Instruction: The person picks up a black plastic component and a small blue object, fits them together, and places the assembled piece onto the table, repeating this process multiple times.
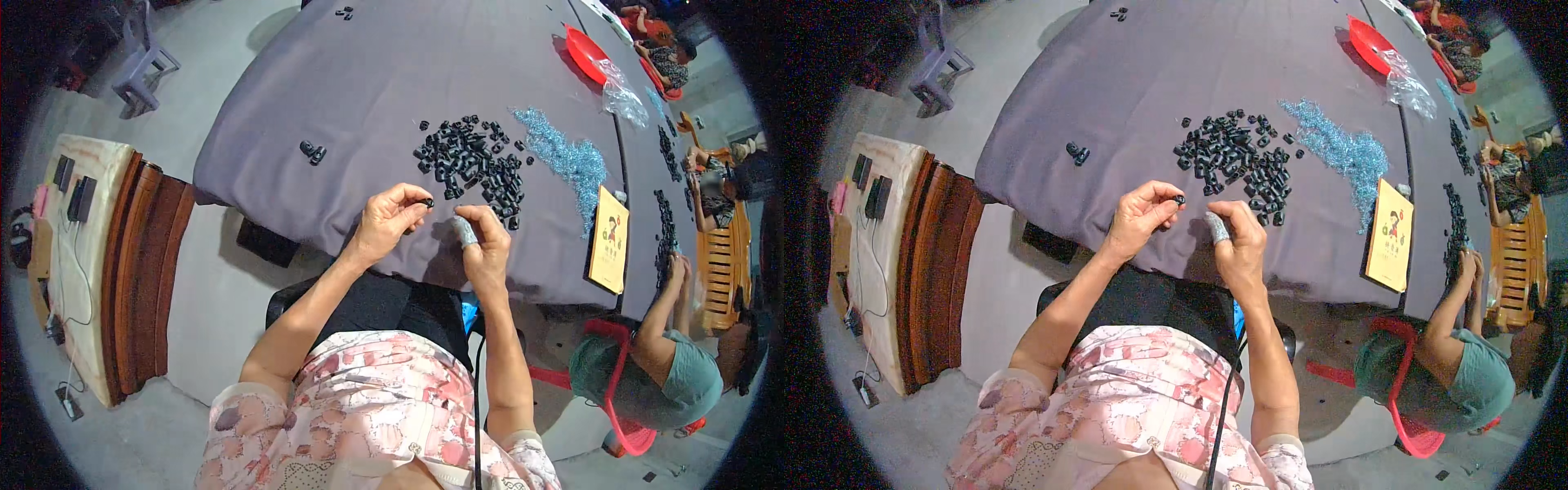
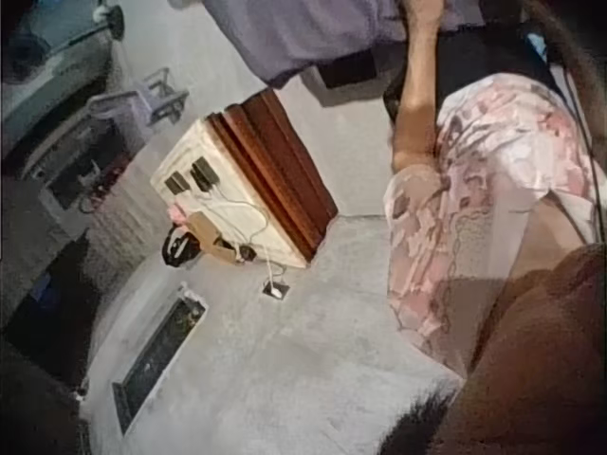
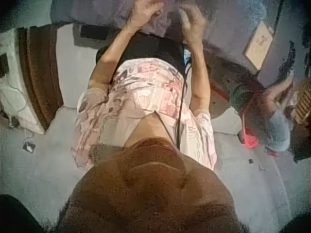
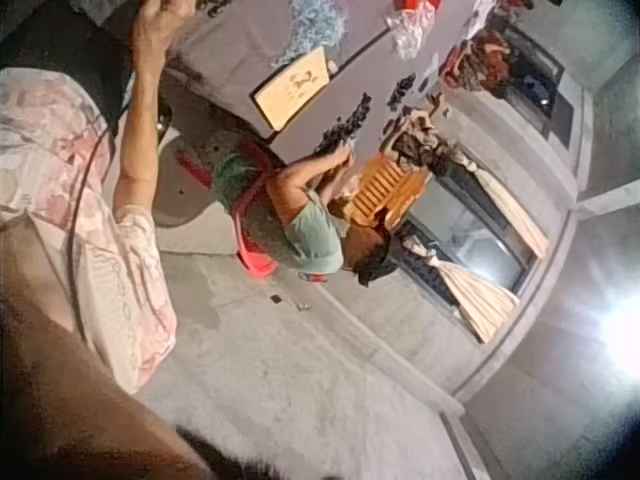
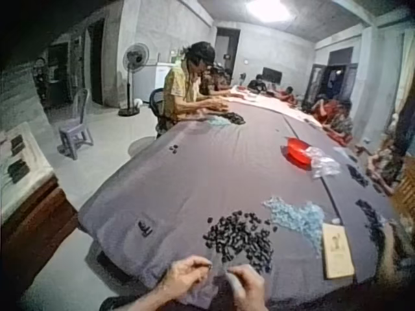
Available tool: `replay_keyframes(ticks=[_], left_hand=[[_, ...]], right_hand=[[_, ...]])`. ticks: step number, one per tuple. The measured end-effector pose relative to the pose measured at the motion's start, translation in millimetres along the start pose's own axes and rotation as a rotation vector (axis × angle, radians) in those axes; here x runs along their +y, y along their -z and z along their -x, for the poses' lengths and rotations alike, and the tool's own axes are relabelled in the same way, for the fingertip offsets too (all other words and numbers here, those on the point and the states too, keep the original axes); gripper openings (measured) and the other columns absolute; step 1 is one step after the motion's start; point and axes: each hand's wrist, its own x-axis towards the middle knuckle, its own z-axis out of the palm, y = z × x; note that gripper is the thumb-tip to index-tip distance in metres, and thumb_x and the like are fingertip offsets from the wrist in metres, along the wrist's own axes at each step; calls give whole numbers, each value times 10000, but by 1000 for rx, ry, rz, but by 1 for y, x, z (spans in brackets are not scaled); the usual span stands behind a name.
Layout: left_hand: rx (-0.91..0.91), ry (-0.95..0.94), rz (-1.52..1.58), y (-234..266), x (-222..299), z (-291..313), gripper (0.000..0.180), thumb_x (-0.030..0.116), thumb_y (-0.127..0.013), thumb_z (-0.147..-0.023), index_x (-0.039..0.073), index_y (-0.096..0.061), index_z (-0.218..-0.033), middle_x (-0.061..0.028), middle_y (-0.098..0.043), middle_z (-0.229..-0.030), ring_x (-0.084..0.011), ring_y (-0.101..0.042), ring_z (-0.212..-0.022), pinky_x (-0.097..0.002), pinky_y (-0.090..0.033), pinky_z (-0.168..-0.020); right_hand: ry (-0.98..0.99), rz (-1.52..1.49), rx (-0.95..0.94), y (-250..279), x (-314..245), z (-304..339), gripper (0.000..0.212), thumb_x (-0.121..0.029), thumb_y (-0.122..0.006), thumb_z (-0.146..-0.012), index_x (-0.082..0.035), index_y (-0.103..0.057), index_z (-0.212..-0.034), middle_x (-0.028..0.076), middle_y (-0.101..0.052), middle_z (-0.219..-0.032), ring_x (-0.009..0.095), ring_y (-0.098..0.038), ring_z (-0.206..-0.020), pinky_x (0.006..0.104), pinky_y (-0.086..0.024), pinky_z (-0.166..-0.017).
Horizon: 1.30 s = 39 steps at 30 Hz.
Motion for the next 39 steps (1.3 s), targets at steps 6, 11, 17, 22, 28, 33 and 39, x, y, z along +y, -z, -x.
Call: replay_keyframes(ticks=[6, 11, 17, 22, 28, 33, 39], left_hand=[[-17, 25, 91, 8, 0, 2, 129, 94, -563, -885, 45, -580, -1003, -15, -618, -857, -39, -531, -682, -180, -439, -602], [-33, 63, 114, 9, -1, 1, 136, 106, -571, -883, 49, -582, -1007, -15, -621, -853, -39, -535, -678, -178, -438, -598], [-30, 70, 104, 7, 3, 0, 138, 112, -583, -880, 42, -590, -998, -14, -625, -844, -34, -536, -678, -184, -447, -605], [-24, 60, 108, 9, 1, 1, 140, 108, -585, -877, 42, -592, -1001, -11, -625, -841, -33, -535, -674, -188, -451, -608], [-29, 67, 99, 8, -2, 0, 140, 93, -579, -878, 41, -592, -1008, -14, -626, -847, -39, -538, -678, -184, -451, -613], [-31, 79, 120, 6, 3, 1, 155, 84, -582, -874, 33, -590, -1019, -18, -625, -858, -39, -535, -687, -182, -450, -628], [-41, 48, 109, 7, 0, 1, 157, 86, -584, -872, 30, -588, -1018, -22, -624, -857, -42, -537, -688, -185, -452, -627]], right_hand=[[-20, 254, 254, 55, 6, -15, 131, 39, -583, -791, -17, -606, -907, 62, -568, -799, 133, -548, -725, 255, -444, -644], [-6, 439, 316, 103, 56, -35, 164, 43, -544, -764, 5, -601, -913, 82, -569, -810, 175, -554, -733, 282, -444, -673], [135, 685, 355, 99, 51, -59, 304, 52, -518, -669, -32, -618, -944, 87, -581, -915, 263, -548, -896, 334, -450, -770], [356, 692, 147, 28, 10, -97, 205, 3, -610, -696, -85, -621, -881, 84, -594, -907, 284, -547, -879, 374, -443, -776], [424, 829, -65, -44, 6, -144, 191, -39, -588, -700, -98, -663, -865, 91, -597, -877, 302, -546, -878, 401, -446, -764], [391, 931, -168, -64, 20, -160, 162, -78, -509, -761, -67, -647, -846, 135, -596, -853, 323, -577, -827, 419, -466, -721], [306, 905, -232, -68, 12, -166, 150, -9, -516, -736, -37, -571, -872, 159, -609, -853, 354, -592, -824, 427, -477, -714]])
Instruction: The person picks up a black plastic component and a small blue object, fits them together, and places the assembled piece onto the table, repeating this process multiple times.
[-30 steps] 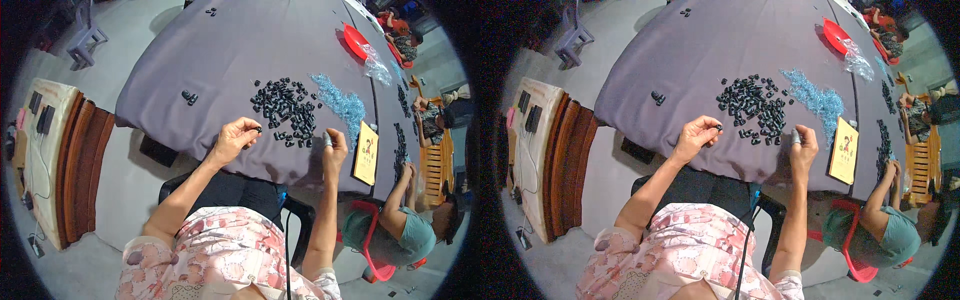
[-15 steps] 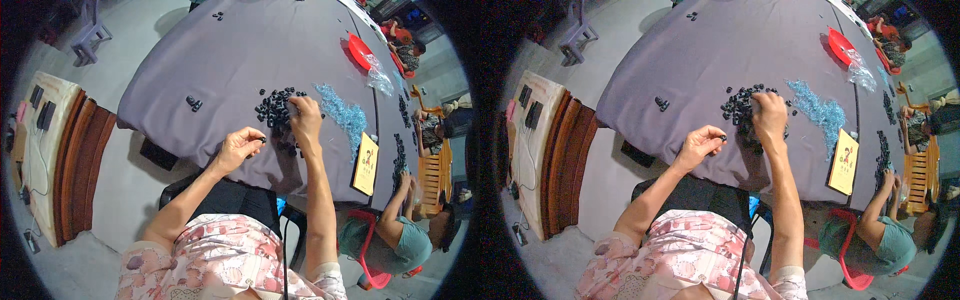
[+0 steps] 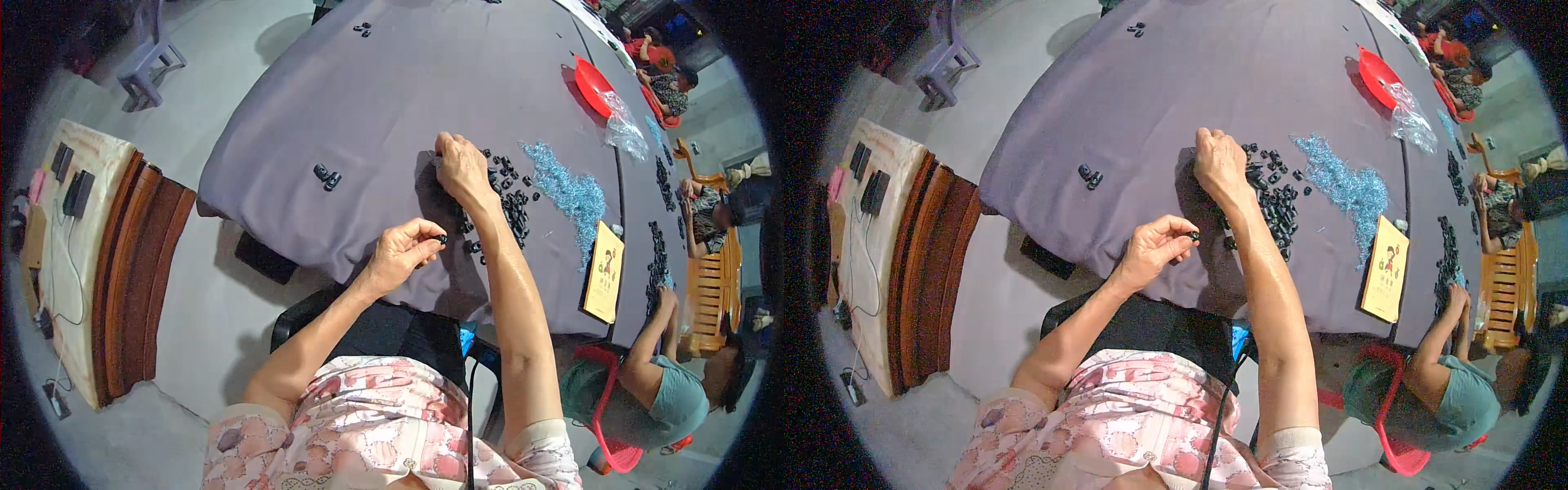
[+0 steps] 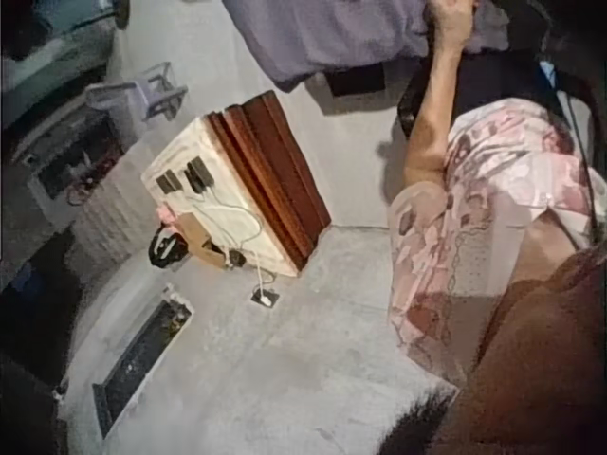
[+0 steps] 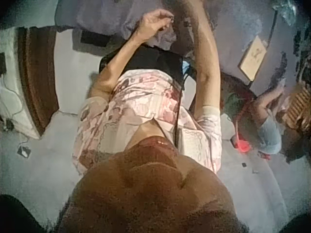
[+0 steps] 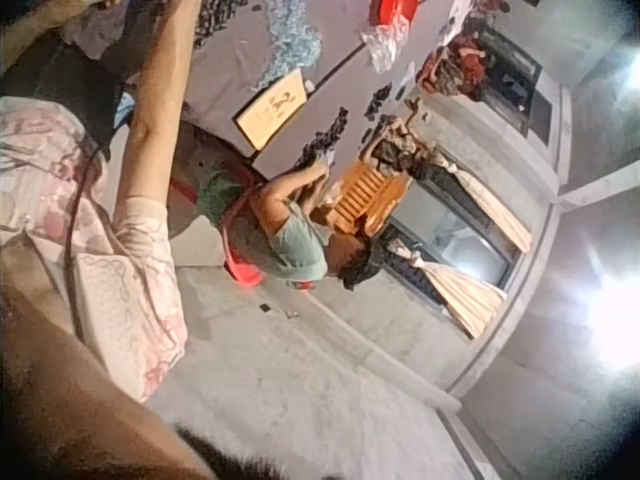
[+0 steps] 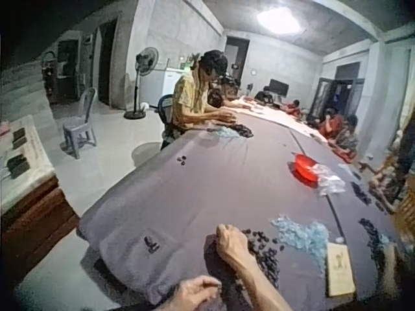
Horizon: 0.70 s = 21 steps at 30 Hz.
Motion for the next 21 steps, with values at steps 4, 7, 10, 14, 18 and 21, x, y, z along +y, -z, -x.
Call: replay_keyframes(ticks=[4, 7, 10, 14, 18, 21], left_hand=[[2, -8, 4, 0, -3, 0, 152, 90, -579, -876, 35, -579, -1017, -21, -617, -842, -44, -532, -676, -188, -448, -614], [50, -5, 23, 1, -1, 4, 144, 103, -568, -885, 43, -563, -1016, -15, -605, -822, -41, -521, -657, -182, -433, -592], [60, 32, 18, 0, 4, 5, 141, 122, -560, -893, 50, -549, -1014, -7, -595, -808, -37, -511, -643, -175, -417, -573], [43, 7, -45, -2, 8, 0, 155, 135, -556, -895, 48, -549, -1023, -3, -598, -801, -31, -507, -647, -171, -410, -566], [63, -19, -84, -2, 2, 0, 184, 122, -558, -890, 38, -557, -1054, -6, -610, -810, -32, -511, -653, -168, -420, -578], [60, -24, -85, -4, 0, 0, 157, 105, -562, -885, 37, -569, -1026, -2, -601, -793, -36, -506, -658, -177, -420, -581]], right_hand=[[28, -186, 118, 9, 1, 17, 163, 15, -556, -737, -29, -578, -893, 145, -623, -818, 302, -617, -773, 371, -489, -689], [-51, -616, 213, 26, -14, 55, 215, 35, -566, -739, -20, -594, -945, 136, -625, -803, 255, -626, -738, 341, -496, -663], [-394, -1041, 45, 45, -16, 98, 197, -6, -614, -789, -7, -611, -986, 51, -634, -784, 95, -595, -683, 238, -477, -610], [-543, -1422, 112, 41, -20, 134, 120, -13, -611, -822, -18, -623, -941, 27, -632, -795, 88, -585, -653, 222, -473, -591], [-525, -1514, 168, 31, -32, 146, 110, -14, -617, -817, -24, -625, -927, 25, -634, -778, 83, -576, -656, 222, -469, -596], [-527, -1567, 193, 29, -33, 150, 112, -15, -612, -818, -22, -626, -928, 27, -635, -774, 82, -575, -655, 222, -467, -592]])
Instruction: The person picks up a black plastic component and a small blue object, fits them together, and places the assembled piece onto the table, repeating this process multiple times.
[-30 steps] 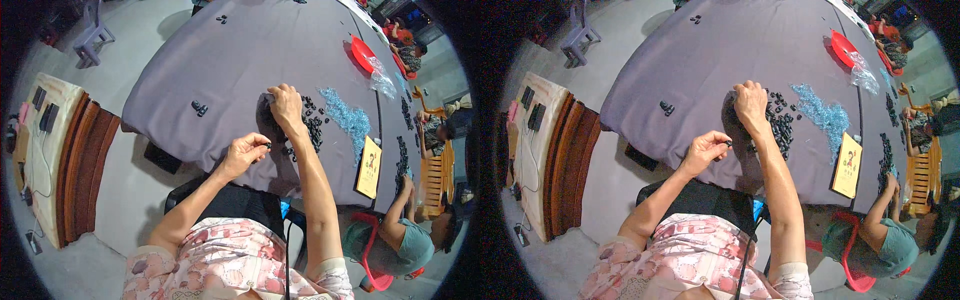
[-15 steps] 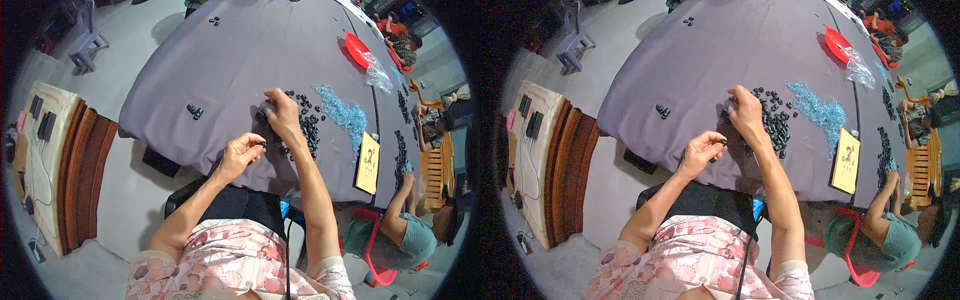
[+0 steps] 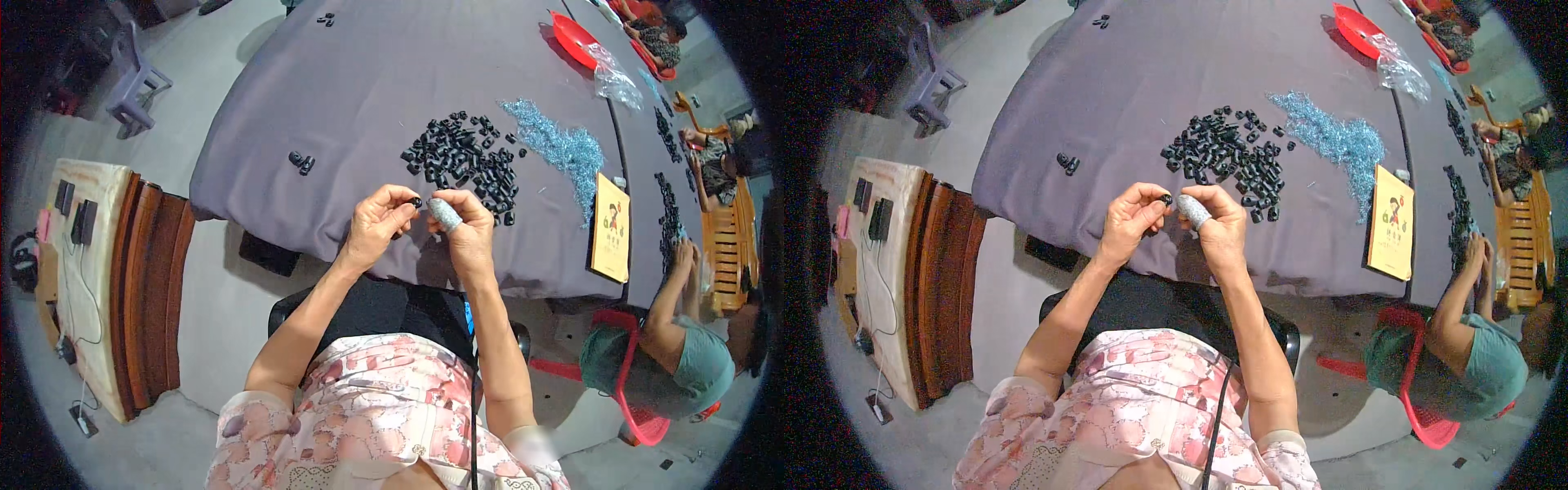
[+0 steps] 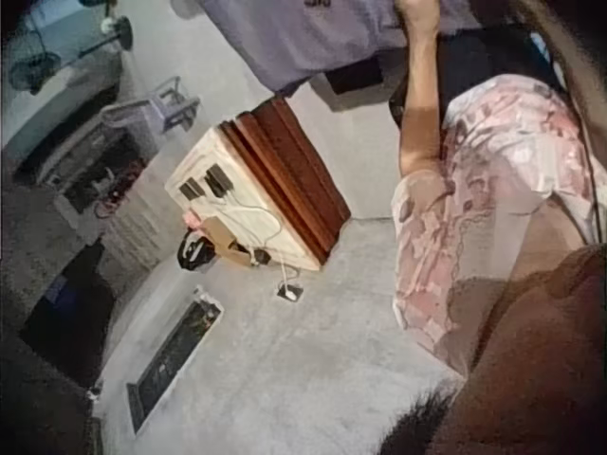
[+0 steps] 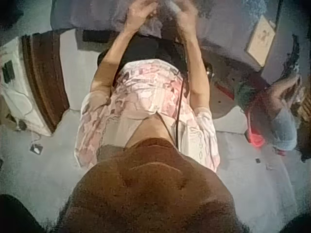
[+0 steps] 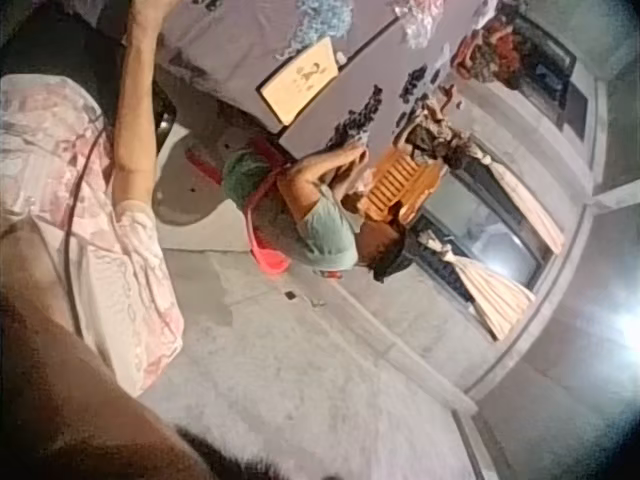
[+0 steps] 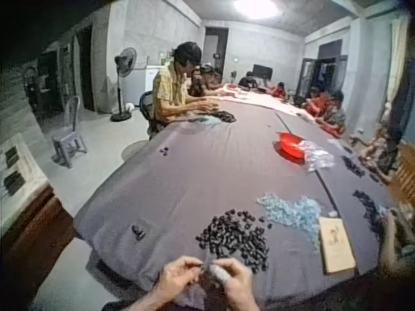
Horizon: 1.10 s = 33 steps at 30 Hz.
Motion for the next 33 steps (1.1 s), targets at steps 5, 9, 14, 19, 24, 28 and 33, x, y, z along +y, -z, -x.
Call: replay_keyframes(ticks=[5, 9, 14, 19, 24, 28, 33], left_hand=[[-5, -38, -53, -1, 0, 3, 140, 93, -561, -884, 37, -585, -1011, 18, -580, -774, -30, -493, -659, -179, -421, -591], [-25, -34, -84, -2, 0, 3, 113, 82, -565, -879, 30, -603, -973, 36, -557, -754, -27, -473, -656, -178, -410, -593], [-44, -48, -57, 0, 0, 3, 128, 70, -568, -879, 40, -607, -997, 40, -568, -769, -18, -464, -643, -167, -390, -561], [-15, -23, -88, 0, -1, 2, 115, 74, -578, -867, 30, -631, -959, 44, -572, -754, -26, -475, -644, -172, -404, -577], [-70, 11, -65, 3, 6, 3, 106, 84, -588, -862, 39, -645, -939, 54, -569, -724, -12, -463, -624, -168, -392, -554], [-136, 50, -74, 5, 12, 2, 106, 89, -594, -858, 46, -647, -939, 61, -564, -711, -8, -453, -607, -162, -372, -525], [-99, 65, -66, 3, 14, 3, 111, 81, -595, -853, 44, -639, -949, 53, -574, -721, -9, -465, -597, -159, -375, -523]], right_hand=[[-9, 45, -6, -3, 6, 3, 139, 8, -582, -813, -20, -630, -941, 31, -640, -782, 82, -578, -661, 218, -467, -592], [33, 77, -4, 0, 9, 5, 133, 11, -583, -813, -16, -631, -933, 31, -640, -781, 84, -579, -664, 218, -466, -593], [16, 60, -35, 2, 10, 5, 92, 2, -598, -820, -6, -619, -909, 41, -621, -784, 104, -585, -656, 227, -482, -604], [86, 100, -67, 2, 9, 2, 92, 25, -610, -797, 1, -617, -885, 38, -596, -786, 99, -567, -639, 219, -470, -588], [109, 140, -165, 4, 6, -1, 64, 38, -611, -788, -2, -605, -838, 43, -579, -779, 93, -553, -625, 211, -461, -570], [10, -67, -147, 3, 10, 1, 77, 29, -623, -780, -17, -562, -787, 50, -564, -760, 95, -556, -623, 211, -456, -546], [-4, -71, -187, 9, 13, -2, 111, 25, -635, -771, -22, -544, -816, 49, -554, -762, 94, -540, -609, 211, -447, -535]])
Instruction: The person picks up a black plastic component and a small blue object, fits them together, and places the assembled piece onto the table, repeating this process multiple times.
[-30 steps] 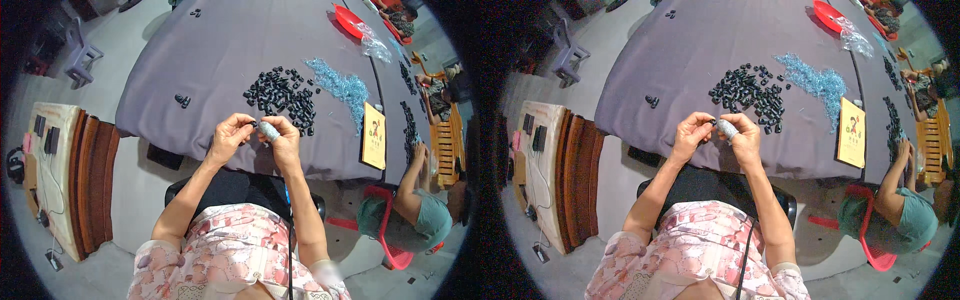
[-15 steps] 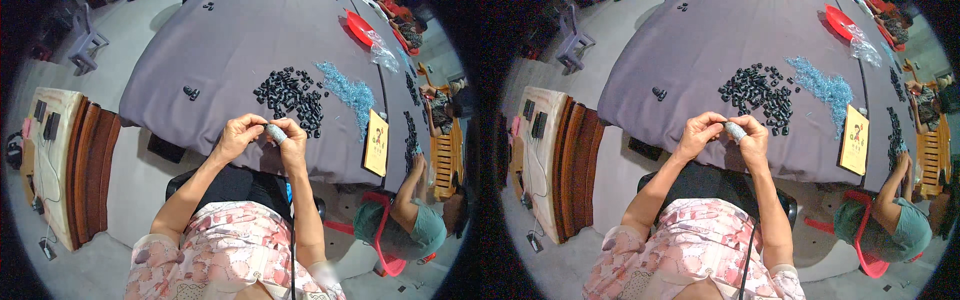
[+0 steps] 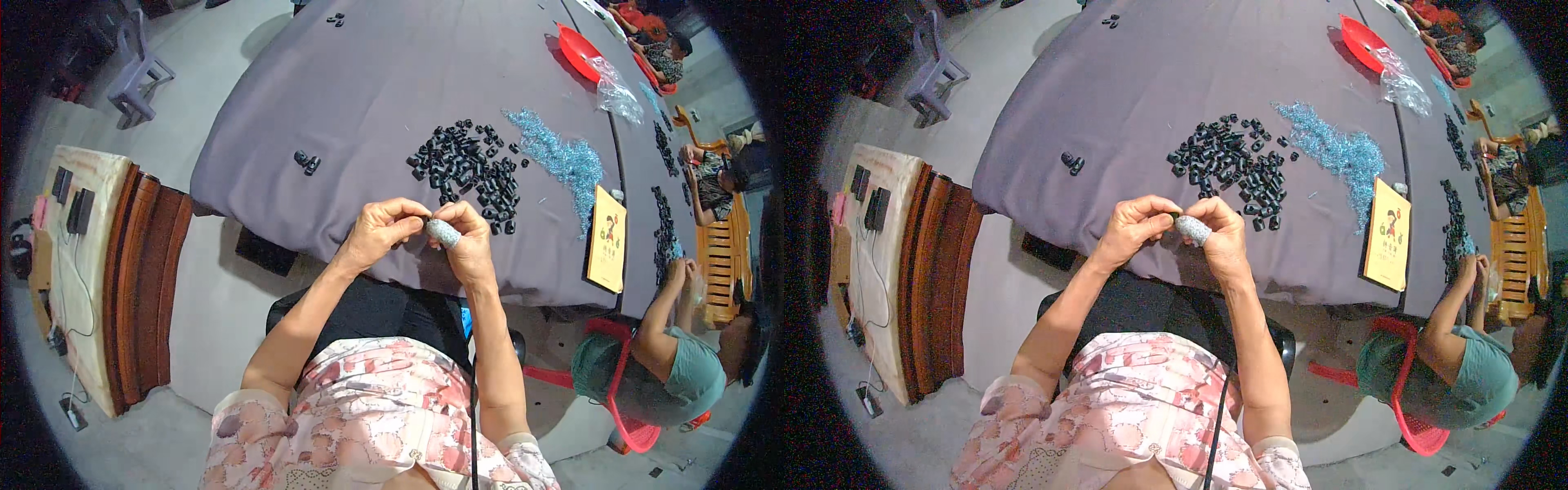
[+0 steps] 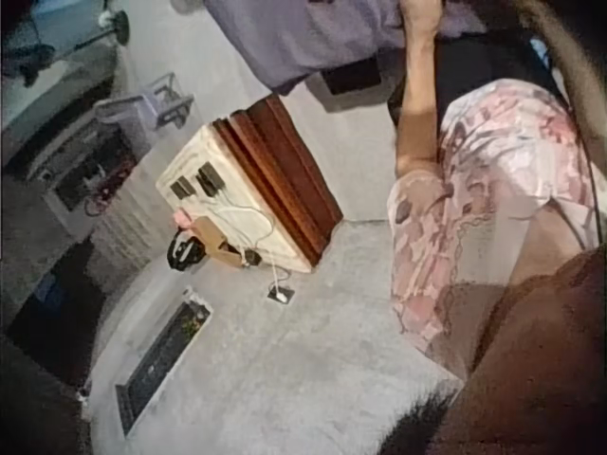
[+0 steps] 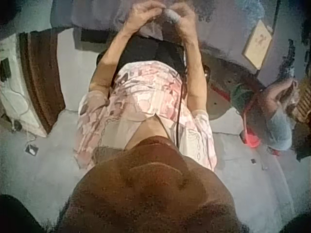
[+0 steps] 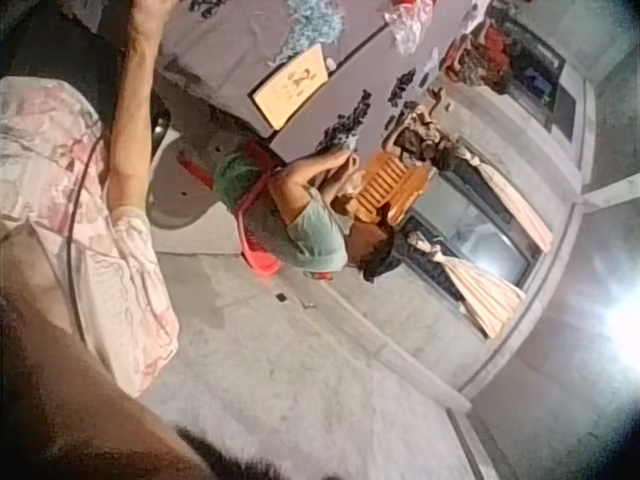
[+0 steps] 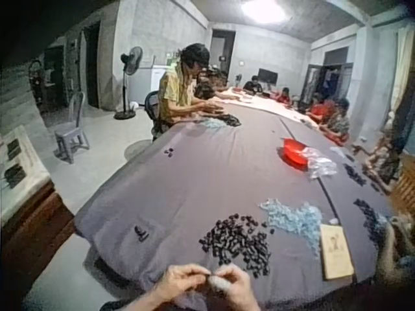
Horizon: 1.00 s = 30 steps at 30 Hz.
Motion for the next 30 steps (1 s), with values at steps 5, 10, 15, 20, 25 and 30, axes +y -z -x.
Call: replay_keyframes(ticks=[5, 10, 15, 20, 25, 30], left_hand=[[3, 27, 1, 3, -1, -1, 114, 73, -597, -850, 38, -632, -954, 47, -586, -729, -7, -475, -596, -152, -379, -515], [-56, 16, -28, 4, -3, 0, 87, 66, -601, -848, 48, -632, -927, 48, -579, -721, -3, -474, -588, -151, -378, -507], [-62, 19, -23, 6, -5, 0, 63, 66, -600, -846, 55, -635, -897, 65, -547, -670, 5, -443, -562, -152, -343, -474], [-62, 5, -22, 6, -5, 0, 51, 59, -598, -846, 49, -631, -884, 60, -544, -656, 8, -440, -554, -156, -338, -461], [-64, 19, -12, 4, -2, 0, 49, 63, -596, -850, 44, -622, -887, 42, -571, -678, -1, -452, -545, -157, -350, -458], [-64, 25, 3, 5, -4, 0, 49, 66, -601, -848, 43, -620, -887, 34, -583, -692, -7, -475, -570, -157, -375, -479]], right_hand=[[-2, 66, -3, 0, -5, 0, 112, 30, -641, -762, -18, -545, -793, 47, -551, -754, 91, -515, -591, 212, -430, -520], [-58, 156, -31, 2, -11, -1, 105, 41, -638, -752, -18, -552, -764, 41, -549, -738, 88, -509, -584, 210, -424, -514], [-25, 193, -79, 0, -14, -1, 111, 27, -654, -745, -38, -564, -754, 4, -570, -697, 62, -521, -586, 206, -425, -510], [33, 250, -84, -1, -13, -1, 106, 19, -657, -751, -37, -569, -766, 11, -573, -697, 65, -528, -586, 206, -437, -511], [-166, 30, -8, -1, -11, 2, 93, 15, -654, -757, -28, -573, -773, 32, -588, -712, 72, -537, -589, 209, -438, -511], [-98, -6, -93, 4, -7, -3, 112, 28, -651, -754, -27, -555, -738, 46, -587, -712, 87, -530, -586, 216, -429, -517]])
